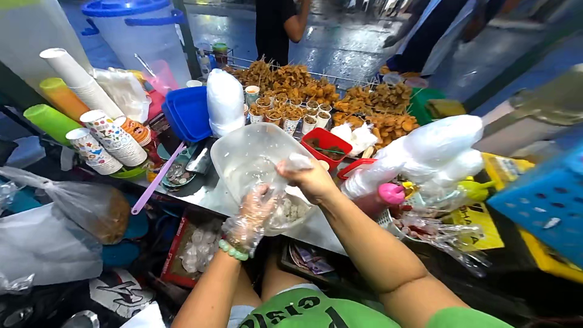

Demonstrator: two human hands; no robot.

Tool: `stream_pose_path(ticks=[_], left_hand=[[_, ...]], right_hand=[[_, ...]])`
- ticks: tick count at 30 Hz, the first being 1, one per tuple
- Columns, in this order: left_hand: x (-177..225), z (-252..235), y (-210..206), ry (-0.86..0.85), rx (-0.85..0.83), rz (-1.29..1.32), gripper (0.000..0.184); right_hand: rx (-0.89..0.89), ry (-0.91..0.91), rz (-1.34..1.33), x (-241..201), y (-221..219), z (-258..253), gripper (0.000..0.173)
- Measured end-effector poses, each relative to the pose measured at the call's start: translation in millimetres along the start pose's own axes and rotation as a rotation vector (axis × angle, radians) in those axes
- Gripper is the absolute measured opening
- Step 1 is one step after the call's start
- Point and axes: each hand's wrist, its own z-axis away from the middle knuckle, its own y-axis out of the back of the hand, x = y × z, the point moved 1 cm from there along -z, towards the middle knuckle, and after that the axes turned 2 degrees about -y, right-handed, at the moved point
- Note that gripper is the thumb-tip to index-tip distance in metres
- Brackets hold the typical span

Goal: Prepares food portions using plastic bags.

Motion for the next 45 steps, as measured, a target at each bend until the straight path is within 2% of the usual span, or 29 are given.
stream_pose_path(ticks=[3,5,7,8,9,10,12,14,16,18,20,24,26,29,31,33,35,37,39,41,43,45], left_hand=[[6,-6,26,-0.041,0.090,-0.141,0.019],[22,-7,39,-0.002,0.208,-0.234,0.019],[32,-3,45,-0.101,0.296,-0.024,0.012],[36,0,47,-0.172,0.267,0.213,0.011],[40,5,50,-0.224,0.168,0.428,0.014],[43,10,55,-0.252,0.033,0.534,0.008],[46,16,65,-0.261,-0.228,0.531,0.006],[43,18,65,-0.168,-0.288,0.470,0.015],[40,21,57,-0.030,-0.193,0.380,0.022],[41,25,48,0.084,-0.105,0.290,0.019],[42,30,41,0.153,-0.096,0.210,0.016],[36,39,39,0.235,-0.222,0.196,0.016],[36,43,37,0.293,-0.187,0.227,0.018],[30,48,35,0.391,-0.130,0.366,0.050],[25,51,35,0.434,-0.035,0.496,0.067],[25,56,42,0.360,0.048,0.536,0.069],[24,62,57,0.175,0.122,0.530,0.075],[21,68,82,-0.062,0.155,0.591,0.076],[15,75,114,-0.253,0.178,0.636,0.071],[8,88,145,-0.338,0.234,0.576,0.066],[-1,106,167,-0.361,0.320,0.544,0.060],[-6,120,179,-0.355,0.429,0.564,0.050]], right_hand=[[0.068,-0.048,-0.254,1,9,3,0.017],[-0.058,-0.072,-0.330,8,2,24,0.018],[-0.245,-0.102,-0.430,22,-13,48,0.020],[-0.311,-0.142,-0.500,28,-20,56,0.021],[-0.339,-0.185,-0.553,31,-23,59,0.023],[-0.319,-0.207,-0.573,30,-23,58,0.024],[-0.198,-0.169,-0.544,19,-16,49,0.025],[-0.105,-0.007,-0.379,6,-6,41,0.021],[-0.099,0.295,-0.081,3,-3,40,0.010],[-0.109,0.632,0.209,9,-10,44,0.010],[-0.169,0.860,0.419,14,-19,52,0.012],[-0.352,0.968,0.682,17,-28,71,0.010],[-0.361,1.009,0.791,23,-33,78,0.012],[-0.345,1.070,0.885,33,-39,85,0.014],[-0.367,1.035,0.775,34,-37,82,0.012],[-0.333,0.974,0.682,24,-27,77,0.012],[-0.125,0.936,0.752,8,-3,67,0.025],[0.142,0.827,0.927,-7,39,53,0.027],[0.346,0.593,1.136,-21,92,44,0.029],[0.473,0.257,1.279,-30,141,42,0.037],[0.515,-0.053,1.324,-30,181,42,0.050],[0.513,-0.204,1.350,-23,204,43,0.049]])
